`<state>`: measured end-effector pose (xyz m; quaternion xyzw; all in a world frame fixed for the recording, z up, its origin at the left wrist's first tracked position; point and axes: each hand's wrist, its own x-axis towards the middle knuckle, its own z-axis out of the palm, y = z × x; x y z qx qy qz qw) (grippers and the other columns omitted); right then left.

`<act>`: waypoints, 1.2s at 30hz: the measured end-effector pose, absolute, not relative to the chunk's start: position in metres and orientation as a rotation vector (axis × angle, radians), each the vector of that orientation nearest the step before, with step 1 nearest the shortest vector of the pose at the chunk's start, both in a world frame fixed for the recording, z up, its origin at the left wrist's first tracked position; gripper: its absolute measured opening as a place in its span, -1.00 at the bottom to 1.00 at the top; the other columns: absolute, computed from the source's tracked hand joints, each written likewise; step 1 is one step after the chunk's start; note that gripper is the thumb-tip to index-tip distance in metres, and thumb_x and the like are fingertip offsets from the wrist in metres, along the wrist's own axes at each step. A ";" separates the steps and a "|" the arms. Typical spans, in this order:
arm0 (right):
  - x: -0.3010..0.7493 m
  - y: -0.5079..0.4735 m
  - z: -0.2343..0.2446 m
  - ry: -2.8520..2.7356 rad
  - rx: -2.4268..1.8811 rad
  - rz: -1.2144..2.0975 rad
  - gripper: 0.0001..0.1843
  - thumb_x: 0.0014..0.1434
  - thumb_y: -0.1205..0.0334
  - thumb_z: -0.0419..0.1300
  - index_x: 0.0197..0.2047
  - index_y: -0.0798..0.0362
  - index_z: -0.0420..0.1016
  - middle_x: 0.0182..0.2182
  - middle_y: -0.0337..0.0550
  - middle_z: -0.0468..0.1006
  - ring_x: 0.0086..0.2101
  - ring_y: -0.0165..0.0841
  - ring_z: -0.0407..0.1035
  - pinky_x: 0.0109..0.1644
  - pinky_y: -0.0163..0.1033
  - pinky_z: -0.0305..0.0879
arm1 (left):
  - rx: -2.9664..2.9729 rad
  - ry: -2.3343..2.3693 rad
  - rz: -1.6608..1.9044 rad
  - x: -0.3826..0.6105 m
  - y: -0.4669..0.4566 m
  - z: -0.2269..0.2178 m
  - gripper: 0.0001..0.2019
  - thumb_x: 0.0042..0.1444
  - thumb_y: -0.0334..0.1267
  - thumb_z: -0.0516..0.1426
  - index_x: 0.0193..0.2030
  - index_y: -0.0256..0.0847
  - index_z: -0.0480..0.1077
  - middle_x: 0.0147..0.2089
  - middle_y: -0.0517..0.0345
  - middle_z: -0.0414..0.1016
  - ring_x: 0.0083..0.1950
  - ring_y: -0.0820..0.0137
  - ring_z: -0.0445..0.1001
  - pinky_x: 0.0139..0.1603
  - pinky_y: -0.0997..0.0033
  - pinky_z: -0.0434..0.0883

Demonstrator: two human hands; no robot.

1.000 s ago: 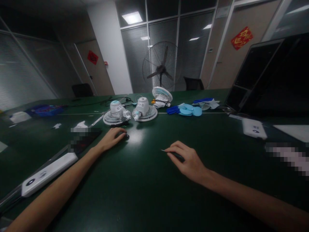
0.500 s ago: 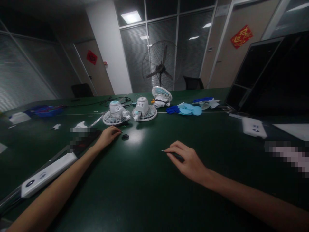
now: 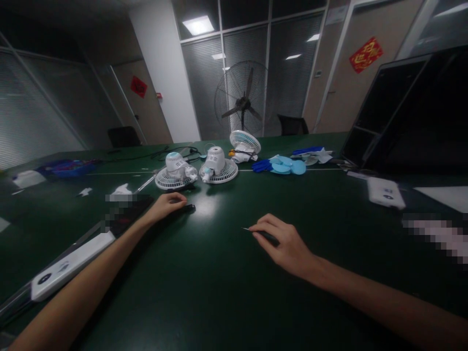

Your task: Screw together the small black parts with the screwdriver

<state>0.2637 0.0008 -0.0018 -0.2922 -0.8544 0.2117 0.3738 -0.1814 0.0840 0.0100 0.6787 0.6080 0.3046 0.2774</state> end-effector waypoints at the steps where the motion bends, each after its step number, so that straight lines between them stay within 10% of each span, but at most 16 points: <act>1: 0.264 0.001 -0.002 -2.187 -0.746 0.544 -0.75 0.47 0.32 0.17 0.14 -0.01 0.56 -0.02 -0.08 0.53 -0.18 -0.30 0.52 -0.18 -0.18 0.58 | 1.807 1.624 0.823 -0.182 0.083 0.011 -0.49 0.06 0.22 0.33 -0.10 -0.20 0.60 -0.03 0.00 0.68 -0.02 0.10 0.62 0.02 0.18 0.53; 9: 0.264 0.001 -0.002 -2.191 -0.741 0.544 -0.76 0.47 0.31 0.17 0.13 0.00 0.57 -0.02 -0.07 0.54 -0.18 -0.30 0.53 -0.17 -0.18 0.60 | 1.858 1.619 0.736 -0.176 0.077 0.017 -0.56 0.07 0.14 0.34 -0.14 -0.21 0.61 -0.12 0.04 0.68 -0.21 0.21 0.59 -0.21 0.31 0.49; 22: 0.263 0.001 -0.001 -2.203 -0.737 0.532 -0.76 0.47 0.31 0.17 0.14 -0.02 0.57 -0.01 -0.08 0.55 -0.16 -0.30 0.54 -0.17 -0.21 0.60 | 1.972 1.629 0.690 -0.169 0.075 0.016 -0.52 0.05 0.17 0.35 -0.07 -0.17 0.60 -0.04 0.00 0.65 0.03 0.07 0.58 0.08 0.15 0.47; 36: 0.261 -0.005 0.004 -2.460 -0.636 0.444 -0.76 0.44 0.31 0.21 0.10 0.02 0.62 -0.06 -0.10 0.56 -0.24 -0.36 0.50 -0.20 -0.27 0.49 | 2.359 0.961 0.560 -0.032 0.000 0.010 -0.82 0.36 -0.11 0.27 -0.01 -0.12 0.55 -0.07 0.09 0.56 -0.06 0.27 0.49 -0.01 0.27 0.40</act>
